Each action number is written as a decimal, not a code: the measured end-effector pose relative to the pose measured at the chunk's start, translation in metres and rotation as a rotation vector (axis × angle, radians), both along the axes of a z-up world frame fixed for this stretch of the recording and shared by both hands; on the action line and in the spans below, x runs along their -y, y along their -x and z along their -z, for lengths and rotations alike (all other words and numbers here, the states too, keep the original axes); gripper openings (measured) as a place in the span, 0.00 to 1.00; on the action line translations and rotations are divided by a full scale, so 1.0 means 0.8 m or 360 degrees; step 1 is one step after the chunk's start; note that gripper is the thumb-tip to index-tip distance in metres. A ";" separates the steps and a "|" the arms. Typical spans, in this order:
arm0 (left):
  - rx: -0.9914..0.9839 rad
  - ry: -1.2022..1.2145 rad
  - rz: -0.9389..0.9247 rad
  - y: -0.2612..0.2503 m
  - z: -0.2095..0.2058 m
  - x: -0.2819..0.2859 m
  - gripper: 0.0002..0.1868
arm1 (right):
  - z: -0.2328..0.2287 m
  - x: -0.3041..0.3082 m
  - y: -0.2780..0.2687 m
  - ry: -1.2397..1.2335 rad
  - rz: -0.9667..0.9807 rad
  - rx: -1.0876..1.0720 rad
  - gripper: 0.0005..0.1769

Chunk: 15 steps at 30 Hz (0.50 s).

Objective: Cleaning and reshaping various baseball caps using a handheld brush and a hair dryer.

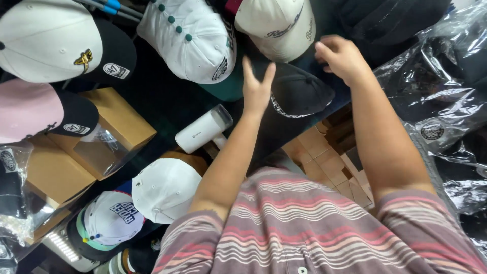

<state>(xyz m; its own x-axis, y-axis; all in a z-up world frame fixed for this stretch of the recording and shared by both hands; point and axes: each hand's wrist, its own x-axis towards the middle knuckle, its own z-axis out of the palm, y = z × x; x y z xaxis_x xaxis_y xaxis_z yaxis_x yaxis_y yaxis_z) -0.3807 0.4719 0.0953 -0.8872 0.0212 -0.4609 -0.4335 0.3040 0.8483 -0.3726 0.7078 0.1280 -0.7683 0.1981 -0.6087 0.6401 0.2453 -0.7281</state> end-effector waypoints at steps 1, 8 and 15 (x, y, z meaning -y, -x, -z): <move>0.0056 -0.0006 0.0028 -0.027 -0.010 0.009 0.52 | -0.018 -0.003 -0.016 -0.0054 -0.0222 0.0027 0.30; 0.0499 0.0384 0.0146 -0.146 0.004 0.043 0.40 | -0.023 -0.005 -0.155 -0.0060 -0.0246 -0.0158 0.17; 0.0271 0.0116 0.0201 -0.129 0.037 -0.033 0.31 | 0.076 -0.062 -0.197 0.0314 0.0426 -0.0888 0.07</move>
